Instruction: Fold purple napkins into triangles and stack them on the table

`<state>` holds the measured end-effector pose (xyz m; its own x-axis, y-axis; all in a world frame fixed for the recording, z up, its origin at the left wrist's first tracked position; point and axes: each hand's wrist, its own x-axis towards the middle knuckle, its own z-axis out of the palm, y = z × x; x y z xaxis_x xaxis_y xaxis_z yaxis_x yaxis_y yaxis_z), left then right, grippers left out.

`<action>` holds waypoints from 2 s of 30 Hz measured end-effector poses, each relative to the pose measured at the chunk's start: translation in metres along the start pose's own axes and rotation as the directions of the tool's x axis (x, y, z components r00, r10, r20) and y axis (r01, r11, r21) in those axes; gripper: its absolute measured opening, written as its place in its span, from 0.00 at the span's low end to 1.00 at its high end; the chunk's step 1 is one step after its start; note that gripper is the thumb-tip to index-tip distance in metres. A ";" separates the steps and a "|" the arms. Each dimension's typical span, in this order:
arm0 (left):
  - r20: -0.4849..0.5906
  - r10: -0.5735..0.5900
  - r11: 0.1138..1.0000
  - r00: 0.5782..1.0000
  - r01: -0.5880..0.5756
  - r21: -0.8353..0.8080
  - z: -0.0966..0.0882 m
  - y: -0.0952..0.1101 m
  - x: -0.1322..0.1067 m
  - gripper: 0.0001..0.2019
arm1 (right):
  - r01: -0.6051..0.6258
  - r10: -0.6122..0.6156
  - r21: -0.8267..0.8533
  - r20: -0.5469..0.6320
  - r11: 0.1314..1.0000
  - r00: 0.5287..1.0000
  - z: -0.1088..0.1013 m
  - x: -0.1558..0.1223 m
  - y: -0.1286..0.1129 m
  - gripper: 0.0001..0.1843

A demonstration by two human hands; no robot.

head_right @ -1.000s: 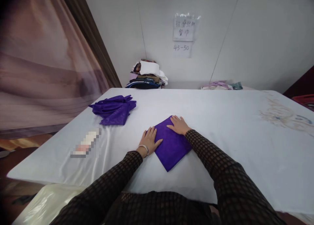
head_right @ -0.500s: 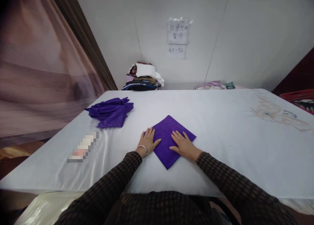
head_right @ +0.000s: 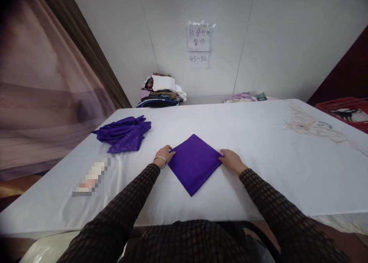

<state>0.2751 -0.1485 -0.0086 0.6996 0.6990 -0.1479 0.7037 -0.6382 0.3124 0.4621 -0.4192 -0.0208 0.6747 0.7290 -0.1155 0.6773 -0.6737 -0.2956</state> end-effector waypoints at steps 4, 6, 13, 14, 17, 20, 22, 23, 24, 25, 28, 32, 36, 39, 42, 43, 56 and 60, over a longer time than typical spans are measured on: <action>0.033 -0.025 0.997 0.999 0.027 -0.068 -0.002 -0.004 0.001 0.08 | -0.020 0.016 0.035 0.096 0.999 0.995 -0.010 0.017 0.001 0.09; 0.022 -0.037 0.992 0.999 0.039 -0.117 -0.003 -0.006 -0.003 0.06 | -0.003 0.000 0.027 0.099 1.000 0.995 -0.017 0.031 0.000 0.05; 0.053 -0.112 0.903 0.992 0.124 -0.412 0.015 -0.007 -0.041 0.09 | 0.062 -0.059 0.033 -0.098 0.998 0.993 -0.041 0.099 -0.027 0.16; 0.067 -0.112 0.879 0.991 0.130 -0.459 0.019 -0.006 -0.047 0.11 | 0.073 -0.067 0.033 -0.136 0.997 0.988 -0.041 0.103 -0.036 0.19; 0.114 -0.131 0.741 0.985 0.174 -0.649 0.029 -0.008 -0.060 0.22 | 0.211 -0.198 0.041 -0.207 0.977 0.958 -0.025 0.085 -0.070 0.26; 0.192 -0.168 0.528 0.967 0.253 -0.810 0.033 -0.010 -0.068 0.34 | 0.553 -0.531 0.123 -0.174 0.824 0.829 0.007 0.030 -0.105 0.28; 0.223 -0.166 0.445 0.961 0.275 -0.852 0.035 -0.009 -0.073 0.39 | 0.651 -0.644 0.146 -0.096 0.745 0.759 0.029 -0.011 -0.124 0.38; 0.225 -0.161 0.418 0.961 0.273 -0.867 0.036 -0.008 -0.076 0.40 | 0.661 -0.656 0.137 -0.086 0.738 0.750 0.039 -0.029 -0.131 0.41; 0.219 -0.155 0.401 0.963 0.264 -0.877 0.037 -0.006 -0.080 0.41 | 0.661 -0.654 0.120 -0.093 0.741 0.751 0.047 -0.043 -0.136 0.41; 0.211 -0.150 0.397 0.966 0.254 -0.882 0.039 -0.003 -0.084 0.42 | 0.651 -0.641 0.099 -0.114 0.753 0.759 0.053 -0.054 -0.139 0.40; 0.185 -0.143 0.443 0.972 0.230 -0.867 0.044 0.004 -0.100 0.42 | 0.620 -0.604 0.061 -0.171 0.782 0.779 0.061 -0.066 -0.140 0.33; 0.222 -0.075 0.552 0.972 0.226 -0.803 0.041 0.002 -0.121 0.43 | 0.600 -0.587 0.132 -0.128 0.789 0.800 0.059 -0.067 -0.131 0.27; 0.026 0.034 0.759 0.999 -0.009 -0.652 0.017 -0.015 -0.122 0.27 | 0.540 -0.557 0.377 -0.072 0.753 0.827 0.044 -0.074 -0.121 0.27; -0.172 0.180 0.807 0.969 -0.245 -0.537 0.000 -0.026 -0.106 0.18 | 0.493 -0.614 0.557 0.038 0.668 0.788 0.021 -0.068 -0.116 0.26; -0.066 0.343 0.769 0.937 -0.321 -0.554 -0.005 -0.028 -0.089 0.17 | 0.394 -0.620 0.645 0.160 0.655 0.768 0.001 -0.041 -0.112 0.18; -0.002 0.365 0.773 0.931 -0.304 -0.557 -0.005 -0.028 -0.085 0.18 | 0.317 -0.574 0.671 0.199 0.671 0.795 -0.003 -0.028 -0.110 0.17; -0.074 0.122 0.930 0.990 -0.140 -0.340 0.013 -0.028 -0.079 0.21 | 0.034 -0.199 0.585 0.220 0.810 0.955 0.008 0.063 -0.100 0.04; -0.142 0.081 0.946 0.987 -0.121 -0.301 0.017 -0.029 -0.081 0.18 | 0.067 -0.177 0.569 0.141 0.820 0.974 0.012 0.063 -0.100 0.12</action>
<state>0.2001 -0.1918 -0.0222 0.7294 0.6840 0.0129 0.5438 -0.5911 0.5958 0.4332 -0.3047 -0.0102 0.4956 0.8466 -0.1940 0.4332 -0.4346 -0.7896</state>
